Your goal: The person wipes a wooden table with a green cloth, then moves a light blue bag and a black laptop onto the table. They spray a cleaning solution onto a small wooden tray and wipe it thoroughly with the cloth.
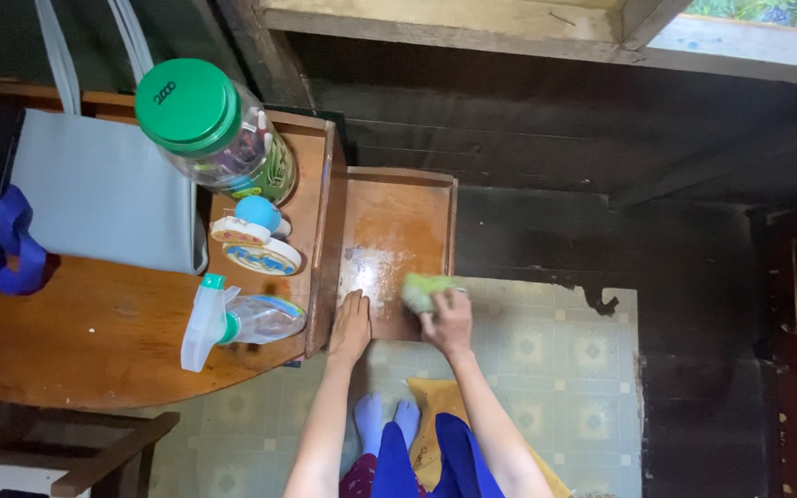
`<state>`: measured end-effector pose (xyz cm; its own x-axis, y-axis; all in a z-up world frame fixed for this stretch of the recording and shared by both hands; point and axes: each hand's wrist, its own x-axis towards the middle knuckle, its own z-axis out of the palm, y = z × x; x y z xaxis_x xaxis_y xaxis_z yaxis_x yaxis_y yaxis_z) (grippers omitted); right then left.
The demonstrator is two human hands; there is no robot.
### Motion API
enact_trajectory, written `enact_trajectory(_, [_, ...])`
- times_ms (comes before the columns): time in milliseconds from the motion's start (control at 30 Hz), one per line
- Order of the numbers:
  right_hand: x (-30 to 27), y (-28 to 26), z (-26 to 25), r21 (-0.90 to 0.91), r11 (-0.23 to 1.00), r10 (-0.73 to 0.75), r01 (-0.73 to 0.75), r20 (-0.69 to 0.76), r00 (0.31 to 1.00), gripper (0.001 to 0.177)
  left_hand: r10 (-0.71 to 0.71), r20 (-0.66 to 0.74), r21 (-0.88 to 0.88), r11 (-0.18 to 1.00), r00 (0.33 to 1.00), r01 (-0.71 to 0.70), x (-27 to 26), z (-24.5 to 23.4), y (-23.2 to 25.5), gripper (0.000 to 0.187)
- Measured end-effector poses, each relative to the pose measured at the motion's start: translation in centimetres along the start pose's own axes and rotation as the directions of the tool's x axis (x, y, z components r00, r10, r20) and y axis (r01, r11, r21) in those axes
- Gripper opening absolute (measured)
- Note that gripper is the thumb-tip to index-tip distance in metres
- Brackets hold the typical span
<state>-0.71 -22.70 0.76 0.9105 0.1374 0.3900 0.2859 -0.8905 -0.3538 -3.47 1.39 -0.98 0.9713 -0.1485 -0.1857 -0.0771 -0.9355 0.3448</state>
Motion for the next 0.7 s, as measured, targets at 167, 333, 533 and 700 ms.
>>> enact_trajectory(167, [-2.9,0.3,-1.2,0.022,0.975,0.221,-0.222,0.030,0.975,0.043,-0.031,0.025,-0.038,0.999,0.999,0.032,0.5,-0.9,1.2,0.061])
enact_trajectory(333, [-1.5,0.9,-0.7,0.067,0.970,0.222,-0.232,0.130,0.966,0.044,-0.010,0.017,-0.058,0.998,1.000,0.011,1.7,-2.3,2.9,0.065])
enact_trajectory(533, [3.7,3.9,4.3,0.062,0.953,0.288,-0.297,0.125,0.949,0.042,0.003,0.074,-0.113,0.994,0.997,0.006,3.4,-2.6,2.5,0.063])
enact_trajectory(700, [10.9,7.3,8.3,-0.055,0.943,0.331,-0.327,0.188,0.925,0.035,0.018,0.058,-0.056,0.998,0.998,-0.015,4.5,-1.8,1.0,0.067])
